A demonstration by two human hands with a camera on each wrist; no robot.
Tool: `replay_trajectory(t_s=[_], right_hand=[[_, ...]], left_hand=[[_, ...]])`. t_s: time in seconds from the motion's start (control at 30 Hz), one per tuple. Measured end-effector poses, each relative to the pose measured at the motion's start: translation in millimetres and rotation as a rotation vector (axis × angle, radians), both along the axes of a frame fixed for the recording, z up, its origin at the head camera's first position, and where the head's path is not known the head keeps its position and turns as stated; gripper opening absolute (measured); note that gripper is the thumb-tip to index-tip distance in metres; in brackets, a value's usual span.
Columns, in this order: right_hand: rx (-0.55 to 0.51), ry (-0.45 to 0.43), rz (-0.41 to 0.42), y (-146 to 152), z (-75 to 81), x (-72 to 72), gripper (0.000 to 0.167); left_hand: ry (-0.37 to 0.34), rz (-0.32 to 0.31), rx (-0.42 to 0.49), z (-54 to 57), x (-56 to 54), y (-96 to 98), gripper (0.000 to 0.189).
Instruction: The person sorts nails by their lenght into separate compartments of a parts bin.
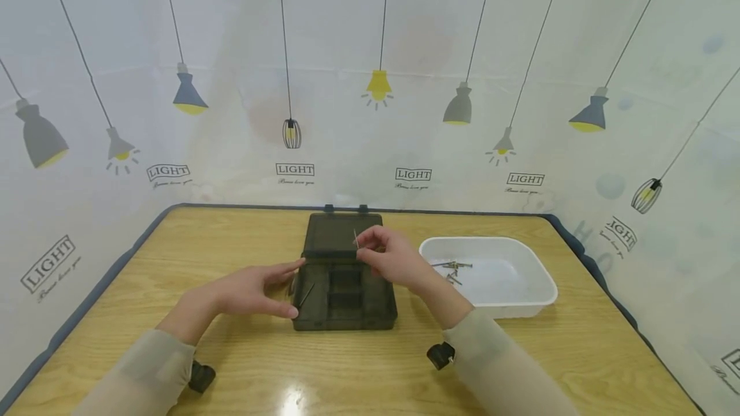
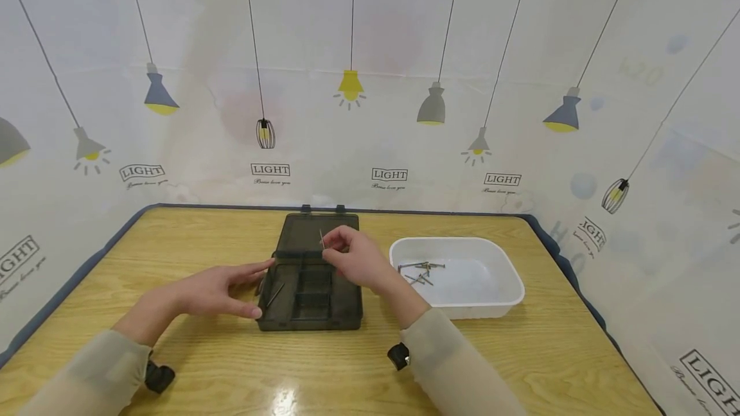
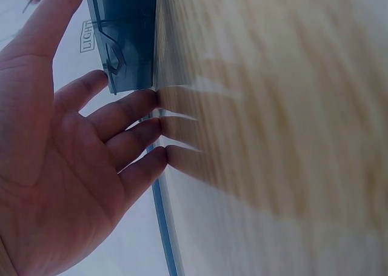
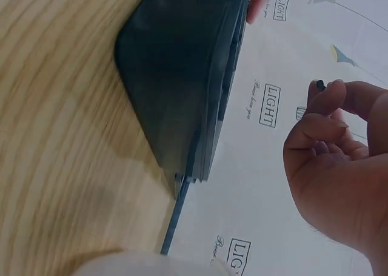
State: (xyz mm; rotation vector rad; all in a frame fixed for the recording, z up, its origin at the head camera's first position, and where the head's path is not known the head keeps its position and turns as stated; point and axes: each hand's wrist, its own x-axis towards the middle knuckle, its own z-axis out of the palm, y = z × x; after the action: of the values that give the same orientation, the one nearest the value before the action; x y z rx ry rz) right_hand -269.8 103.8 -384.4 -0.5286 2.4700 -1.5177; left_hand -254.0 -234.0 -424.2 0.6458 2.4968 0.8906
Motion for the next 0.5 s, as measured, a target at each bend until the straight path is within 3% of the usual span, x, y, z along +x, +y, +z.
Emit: replay_trajectory(t_s=[0.2,0.5], right_hand=[[-0.010,-0.022,0.015,-18,-5.6,0.3,0.022],[-0.004,-0.082,0.040,-33,-20.3,-3.8,0.015]], left_hand=[[-0.003,0.012,0.002,0.3,0.2,0.4,0.106],[0.009,0.006,-0.009,-0.9,-0.7,0.1,0.105]])
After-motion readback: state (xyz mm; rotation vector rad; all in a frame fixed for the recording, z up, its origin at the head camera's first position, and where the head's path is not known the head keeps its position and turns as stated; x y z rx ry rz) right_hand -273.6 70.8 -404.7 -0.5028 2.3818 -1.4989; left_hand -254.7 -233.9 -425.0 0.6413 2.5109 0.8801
